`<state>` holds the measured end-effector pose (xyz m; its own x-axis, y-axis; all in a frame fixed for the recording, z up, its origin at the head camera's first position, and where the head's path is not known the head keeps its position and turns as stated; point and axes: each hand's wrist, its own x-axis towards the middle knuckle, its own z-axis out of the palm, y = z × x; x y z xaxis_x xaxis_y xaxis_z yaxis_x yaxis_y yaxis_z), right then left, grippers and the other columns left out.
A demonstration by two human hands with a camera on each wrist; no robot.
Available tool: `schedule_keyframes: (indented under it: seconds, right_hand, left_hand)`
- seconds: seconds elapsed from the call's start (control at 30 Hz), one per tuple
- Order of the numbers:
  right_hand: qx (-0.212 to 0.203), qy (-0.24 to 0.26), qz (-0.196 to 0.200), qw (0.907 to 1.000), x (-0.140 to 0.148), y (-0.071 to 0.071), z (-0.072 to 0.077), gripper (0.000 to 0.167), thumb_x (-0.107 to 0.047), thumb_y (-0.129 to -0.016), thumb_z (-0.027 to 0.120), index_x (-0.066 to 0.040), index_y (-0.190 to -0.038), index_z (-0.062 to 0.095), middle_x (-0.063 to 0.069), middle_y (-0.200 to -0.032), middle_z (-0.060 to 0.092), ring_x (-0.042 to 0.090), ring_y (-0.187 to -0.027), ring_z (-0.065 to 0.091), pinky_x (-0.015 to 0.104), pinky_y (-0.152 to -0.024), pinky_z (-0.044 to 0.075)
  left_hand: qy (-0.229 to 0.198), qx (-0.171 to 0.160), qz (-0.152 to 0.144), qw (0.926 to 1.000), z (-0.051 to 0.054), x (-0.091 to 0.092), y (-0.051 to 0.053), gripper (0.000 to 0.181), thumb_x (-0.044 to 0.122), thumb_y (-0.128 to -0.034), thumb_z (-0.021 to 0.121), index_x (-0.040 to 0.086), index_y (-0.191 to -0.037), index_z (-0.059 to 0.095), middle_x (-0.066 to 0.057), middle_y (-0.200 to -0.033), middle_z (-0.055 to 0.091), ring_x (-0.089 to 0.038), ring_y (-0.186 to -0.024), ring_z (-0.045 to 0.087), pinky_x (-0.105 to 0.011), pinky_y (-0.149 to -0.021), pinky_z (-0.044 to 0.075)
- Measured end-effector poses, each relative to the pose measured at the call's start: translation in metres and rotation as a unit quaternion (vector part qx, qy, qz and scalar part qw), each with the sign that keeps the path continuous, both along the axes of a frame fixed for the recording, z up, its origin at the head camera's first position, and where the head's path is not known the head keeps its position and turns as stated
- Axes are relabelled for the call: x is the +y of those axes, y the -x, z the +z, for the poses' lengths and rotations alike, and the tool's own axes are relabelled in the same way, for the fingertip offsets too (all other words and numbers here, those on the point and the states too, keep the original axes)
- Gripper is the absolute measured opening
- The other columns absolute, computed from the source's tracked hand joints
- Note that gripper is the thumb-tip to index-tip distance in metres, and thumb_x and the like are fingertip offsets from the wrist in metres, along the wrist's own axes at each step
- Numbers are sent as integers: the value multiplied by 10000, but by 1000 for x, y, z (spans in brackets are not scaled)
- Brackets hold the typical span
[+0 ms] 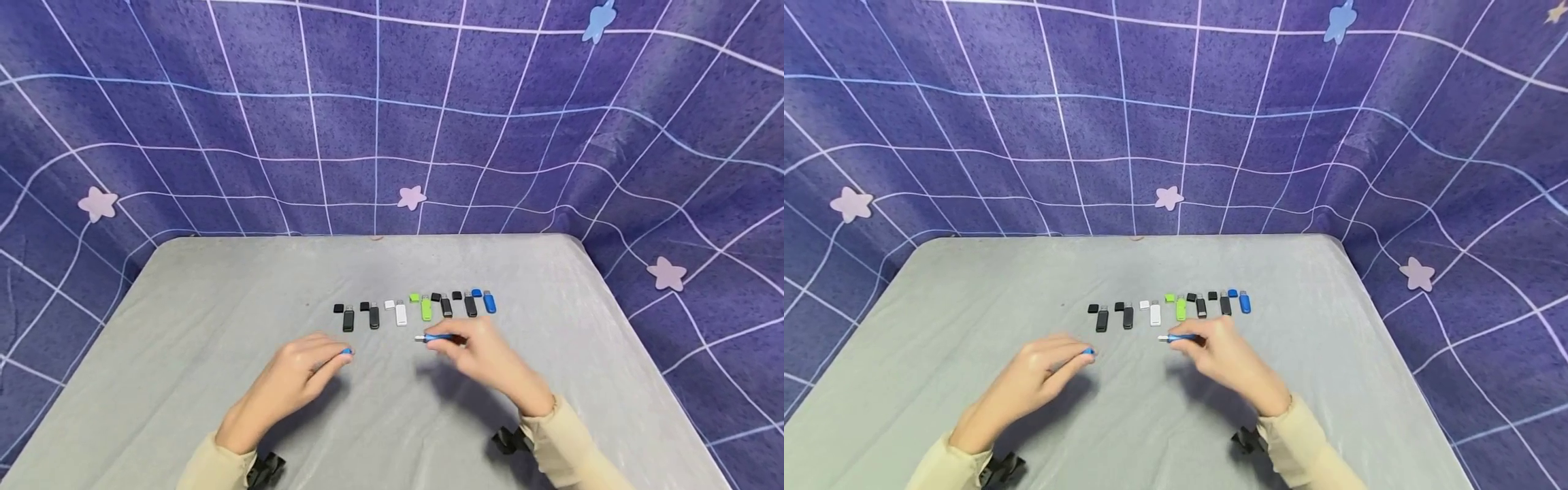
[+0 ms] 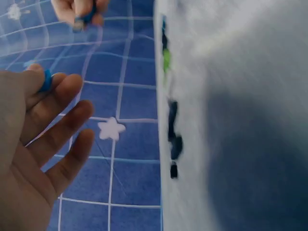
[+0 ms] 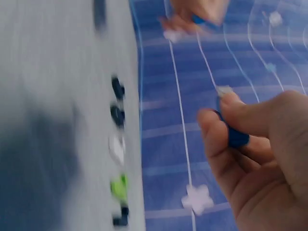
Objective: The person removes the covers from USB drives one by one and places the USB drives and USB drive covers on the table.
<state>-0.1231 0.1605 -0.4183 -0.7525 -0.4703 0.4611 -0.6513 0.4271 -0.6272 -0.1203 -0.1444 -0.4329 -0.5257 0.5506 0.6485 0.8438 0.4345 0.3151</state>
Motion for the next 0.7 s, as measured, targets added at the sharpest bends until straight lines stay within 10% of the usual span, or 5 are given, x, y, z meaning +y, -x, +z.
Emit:
schedule_keyframes:
  seconds: [0.27, 0.7]
  right_hand:
    - [-423, -135, 388, 9983, -2, -1, -3, 104, -76, -938, 741, -114, -1032, 761, -32, -906, 748, 18, -755, 638, 193, -669, 570]
    - [-903, 393, -103, 9951, -5, 0, 2, 212, 1, -873, 789, -70, -1046, 690, 39, -919, 776, 79, -757, 691, 236, -639, 578]
  left_hand:
    - [238, -523, -19, 9983, -5, 11, 1, 227, 168, -961, 726, 186, -1182, 771, 85, -1039, 737, -47, -922, 664, -206, -830, 541]
    - [107, -736, -121, 9972, -2, 15, 1, 293, 29, -855, 704, 193, -1089, 766, 95, -1077, 729, -72, -968, 691, -197, -810, 555]
